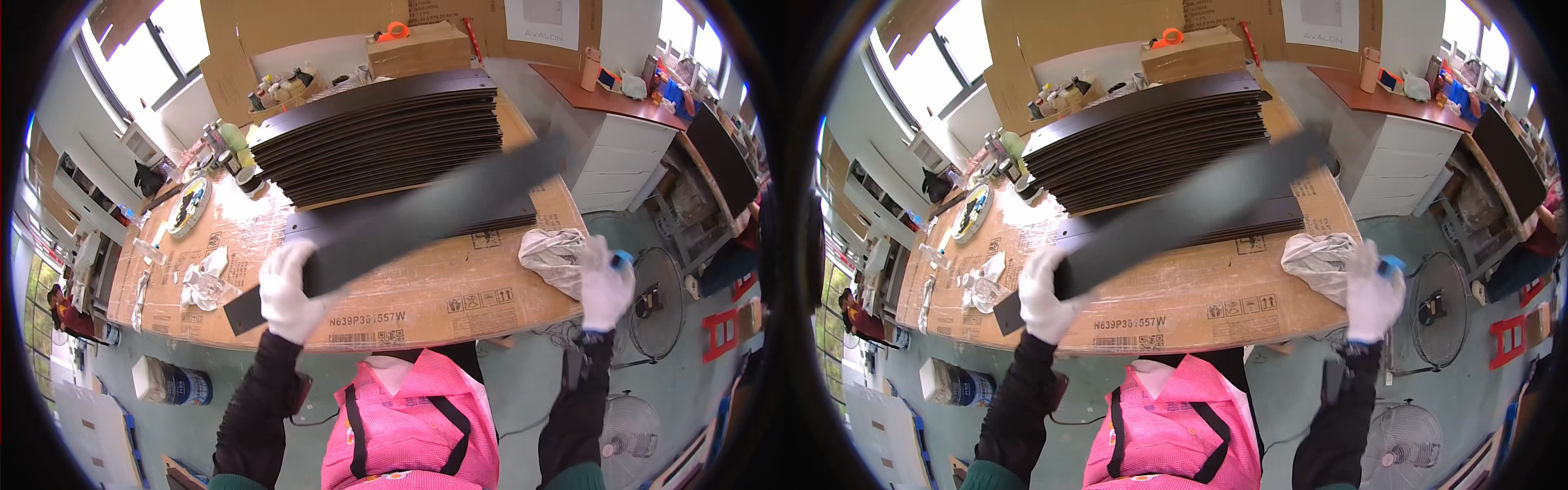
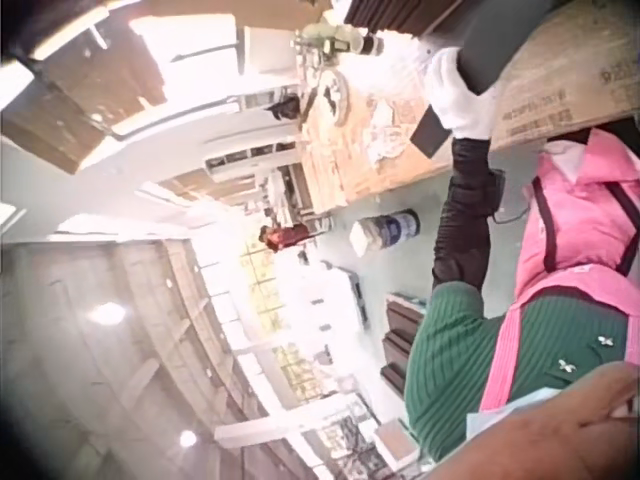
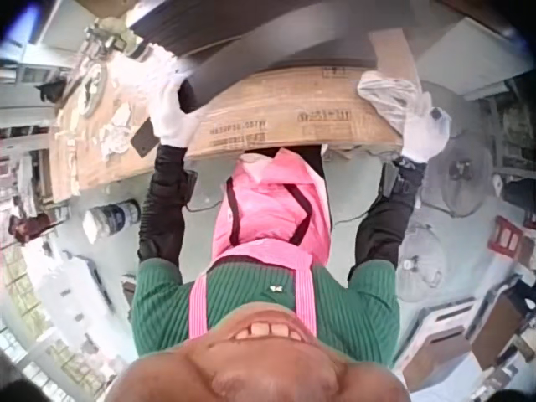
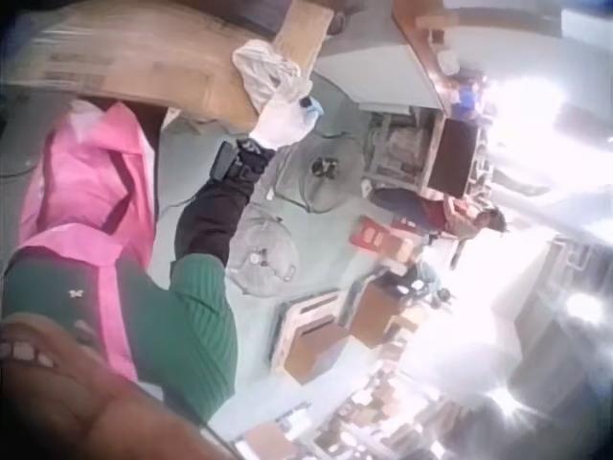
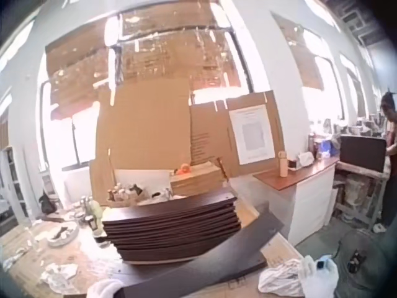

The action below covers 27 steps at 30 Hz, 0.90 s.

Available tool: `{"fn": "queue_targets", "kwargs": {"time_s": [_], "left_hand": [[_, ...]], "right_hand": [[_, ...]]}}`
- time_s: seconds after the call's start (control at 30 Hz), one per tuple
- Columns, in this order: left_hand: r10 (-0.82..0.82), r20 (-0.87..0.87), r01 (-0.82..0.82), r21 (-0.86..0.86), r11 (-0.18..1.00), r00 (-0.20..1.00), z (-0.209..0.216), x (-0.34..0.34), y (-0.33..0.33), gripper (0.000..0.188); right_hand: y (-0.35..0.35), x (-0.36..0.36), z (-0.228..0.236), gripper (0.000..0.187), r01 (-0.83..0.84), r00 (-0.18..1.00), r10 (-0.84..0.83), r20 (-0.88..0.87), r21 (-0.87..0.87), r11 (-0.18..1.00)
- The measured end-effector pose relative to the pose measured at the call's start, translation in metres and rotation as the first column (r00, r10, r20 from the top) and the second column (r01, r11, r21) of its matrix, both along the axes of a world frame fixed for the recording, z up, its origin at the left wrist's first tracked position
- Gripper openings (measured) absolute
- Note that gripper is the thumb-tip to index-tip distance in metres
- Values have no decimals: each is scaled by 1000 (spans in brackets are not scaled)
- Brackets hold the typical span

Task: The recorder cleans the edges of black furniture boards with a cloth and applies a dark stain using a blue sponge.

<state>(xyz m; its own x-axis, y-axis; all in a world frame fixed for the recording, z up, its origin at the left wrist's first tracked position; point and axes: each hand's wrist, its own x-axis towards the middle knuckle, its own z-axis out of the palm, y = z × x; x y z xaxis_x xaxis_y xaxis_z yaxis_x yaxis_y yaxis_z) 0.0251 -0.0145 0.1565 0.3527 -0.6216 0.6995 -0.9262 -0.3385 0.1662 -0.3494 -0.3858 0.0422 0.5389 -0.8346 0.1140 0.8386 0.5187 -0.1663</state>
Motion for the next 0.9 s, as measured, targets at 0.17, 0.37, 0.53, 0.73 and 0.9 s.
{"fn": "queue_targets", "kwargs": {"time_s": [0.17, 0.37, 0.53, 0.73, 0.9], "left_hand": [[24, -63, -32, -143, 989, 998, 72, 48, -72, 70], [132, -13, -132, 40, 990, 991, 128, 150, -156, 76], [252, 157, -284, 236, 929, 955, 136, 227, -206, 80], [188, 102, -212, 342, 916, 977, 110, 305, -238, 78], [74, -12, -62, 421, 905, 997, 92, 332, -257, 79]], "right_hand": [[34, 117, -39, 49, -65, 976, 118, -184, 270, 961], [78, 151, -74, 68, -210, 978, 211, -11, 38, 977], [73, 152, -76, 52, -174, 983, 177, -39, 81, 981], [70, 149, -78, 40, -166, 977, 180, -109, 128, 978], [74, 139, -67, 46, -163, 972, 178, -155, 109, 981]]}}
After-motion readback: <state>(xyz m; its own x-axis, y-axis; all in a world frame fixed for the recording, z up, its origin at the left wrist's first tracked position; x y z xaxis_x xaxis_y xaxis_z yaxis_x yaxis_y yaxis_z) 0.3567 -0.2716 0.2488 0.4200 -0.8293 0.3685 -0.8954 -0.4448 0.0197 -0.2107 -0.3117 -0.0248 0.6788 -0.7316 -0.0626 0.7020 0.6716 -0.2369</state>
